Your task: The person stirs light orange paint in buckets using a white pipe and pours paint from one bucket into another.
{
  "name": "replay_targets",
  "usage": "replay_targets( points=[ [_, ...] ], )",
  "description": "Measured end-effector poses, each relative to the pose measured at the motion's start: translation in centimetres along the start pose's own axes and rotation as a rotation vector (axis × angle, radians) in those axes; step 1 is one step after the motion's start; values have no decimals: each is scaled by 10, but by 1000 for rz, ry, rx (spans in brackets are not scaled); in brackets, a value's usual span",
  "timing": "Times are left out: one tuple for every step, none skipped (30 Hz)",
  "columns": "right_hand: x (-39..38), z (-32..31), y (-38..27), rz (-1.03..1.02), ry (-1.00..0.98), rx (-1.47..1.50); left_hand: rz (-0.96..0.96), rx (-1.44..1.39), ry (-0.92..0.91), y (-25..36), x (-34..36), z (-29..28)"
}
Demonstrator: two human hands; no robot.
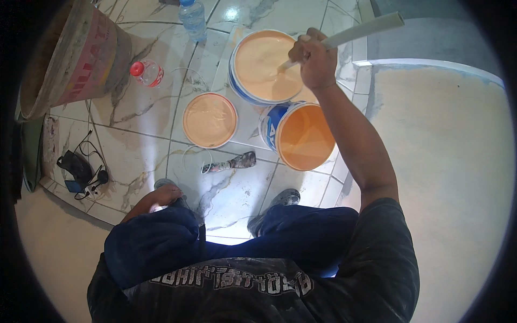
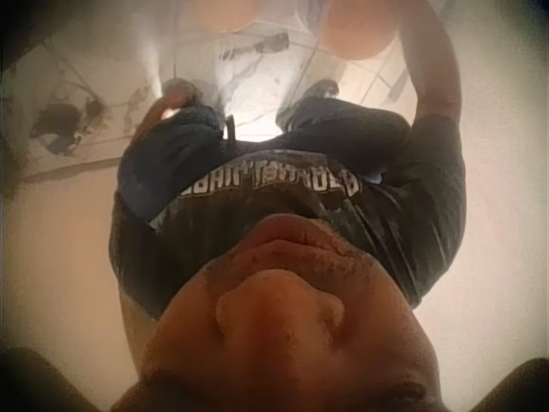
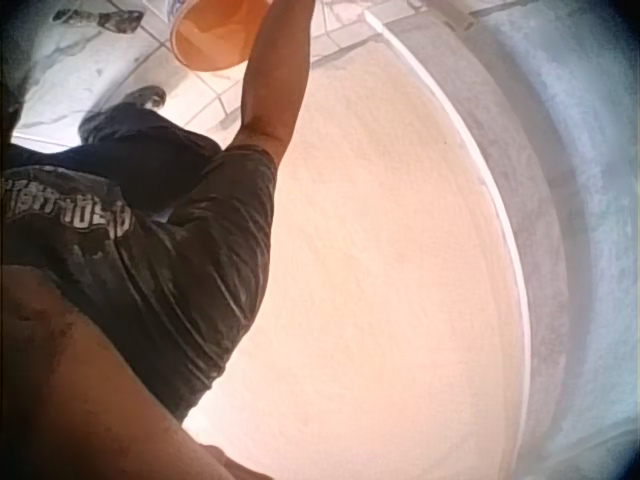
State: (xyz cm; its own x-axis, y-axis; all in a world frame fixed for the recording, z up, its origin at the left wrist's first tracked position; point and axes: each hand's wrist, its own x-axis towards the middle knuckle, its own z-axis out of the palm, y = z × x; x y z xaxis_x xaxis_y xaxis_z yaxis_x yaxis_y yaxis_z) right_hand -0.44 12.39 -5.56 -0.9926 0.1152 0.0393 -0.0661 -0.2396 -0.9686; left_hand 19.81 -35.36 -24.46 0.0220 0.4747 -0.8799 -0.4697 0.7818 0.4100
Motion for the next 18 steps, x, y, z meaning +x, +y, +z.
replay_targets(
  points=[
    [9,-3,0,-16,26,-25,0,3,0,-3,3,0],
    [18,-5,-1,-32,52,-51,24,-4,-18,-7,6,-1],
    [27,-4,2,-45,68,-55,49,-10,-35,-11,9,-1],
    [34,1,5,-45,72,-54,47,-8,-37,-11,9,0],
    [40,8,8,-63,69,-51,43,-10,-24,-9,9,1],
    [43,15,10,-81,68,-49,40,-12,-12,-8,8,1],
    [43,24,14,-81,69,-46,37,-11,-11,-10,8,1],
    [40,31,16,-96,26,-48,18,-24,-14,-11,9,1],
    [37,36,17,-110,-17,-51,0,-37,-18,-12,10,0],
    [31,37,17,-109,-15,-52,-1,-35,-20,-10,9,1],
    [23,37,17,-74,-56,-26,5,-24,-13,-9,8,1],
    [15,37,18,-38,-99,-1,12,-13,-6,-7,7,1],
    [7,37,17,-15,-119,49,12,-15,-6,-7,7,0],
    [-1,34,16,-12,-120,49,18,-6,-16,-7,6,-1],
    [-9,30,15,10,-116,97,25,3,-25,-8,6,-1],
    [-14,24,12,31,-112,144,24,0,-25,-6,4,-1],
    [-18,17,8,53,-107,112,17,7,-19,-1,1,-1],
    [-17,7,6,56,-109,112,10,14,-12,1,0,0]
  ],
)
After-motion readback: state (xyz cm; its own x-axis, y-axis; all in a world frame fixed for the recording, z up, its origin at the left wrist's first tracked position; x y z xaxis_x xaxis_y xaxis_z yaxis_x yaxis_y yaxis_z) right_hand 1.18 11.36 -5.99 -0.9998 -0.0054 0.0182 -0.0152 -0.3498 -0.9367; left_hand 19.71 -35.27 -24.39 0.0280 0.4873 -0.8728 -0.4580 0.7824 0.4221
